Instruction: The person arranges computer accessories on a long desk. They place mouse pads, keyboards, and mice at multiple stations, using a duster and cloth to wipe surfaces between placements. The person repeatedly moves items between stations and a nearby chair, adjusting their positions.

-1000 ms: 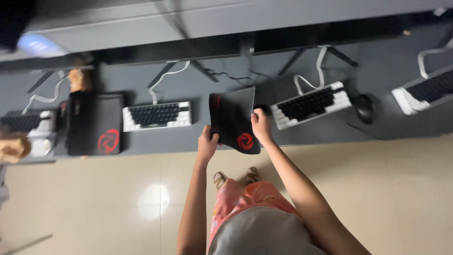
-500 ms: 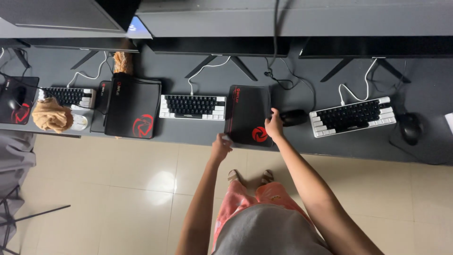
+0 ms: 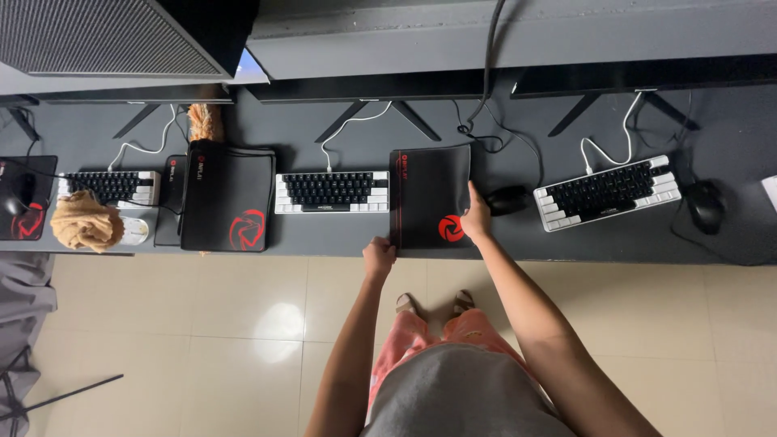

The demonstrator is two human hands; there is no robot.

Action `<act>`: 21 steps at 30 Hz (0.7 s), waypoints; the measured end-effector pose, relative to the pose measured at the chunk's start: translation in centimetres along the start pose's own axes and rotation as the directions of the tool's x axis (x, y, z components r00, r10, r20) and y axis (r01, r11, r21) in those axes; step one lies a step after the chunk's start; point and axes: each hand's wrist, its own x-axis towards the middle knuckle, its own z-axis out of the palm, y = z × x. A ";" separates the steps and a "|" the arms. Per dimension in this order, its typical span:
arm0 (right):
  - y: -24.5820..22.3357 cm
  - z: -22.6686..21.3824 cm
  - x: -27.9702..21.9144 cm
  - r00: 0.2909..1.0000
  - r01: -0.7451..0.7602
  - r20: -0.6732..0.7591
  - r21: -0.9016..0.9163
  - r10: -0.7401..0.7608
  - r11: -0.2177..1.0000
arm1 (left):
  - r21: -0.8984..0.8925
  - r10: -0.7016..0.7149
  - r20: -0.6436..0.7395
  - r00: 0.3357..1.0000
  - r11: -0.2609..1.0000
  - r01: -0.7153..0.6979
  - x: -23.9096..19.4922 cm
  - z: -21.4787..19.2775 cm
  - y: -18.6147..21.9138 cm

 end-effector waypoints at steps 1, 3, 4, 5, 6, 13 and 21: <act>0.3 0.3 0.2 1.000 -0.003 -0.002 -0.001 0.003 1.000 | 0.000 0.000 0.004 1.000 1.000 0.000 -0.1 -0.2 0.3; 1.1 0.7 0.5 0.999 0.027 0.019 0.004 -0.027 1.000 | 0.077 -0.009 -0.024 1.000 0.997 0.011 -0.3 -0.5 1.1; 1.5 1.0 0.5 1.000 0.024 0.015 0.003 -0.024 1.000 | 0.078 -0.007 -0.020 1.000 0.997 0.009 -0.1 -0.6 1.5; 1.8 1.2 0.6 0.999 0.041 -0.004 -0.016 -0.041 0.999 | 0.083 -0.040 -0.003 0.999 0.996 0.040 0.0 -0.8 1.9; 2.2 1.5 0.5 0.998 0.055 -0.021 -0.035 -0.056 0.998 | 0.089 -0.074 0.014 0.997 0.993 0.072 0.0 -0.9 2.2; -0.3 -4.0 -1.5 0.956 0.217 -0.143 -0.249 -0.257 0.944 | 0.113 -0.065 0.056 0.996 0.992 0.058 0.5 -0.8 0.9; 0.0 -6.3 -0.6 0.990 -0.140 -0.033 -0.464 0.140 0.875 | 0.291 0.192 -0.050 0.980 0.942 -0.170 -1.3 0.2 7.9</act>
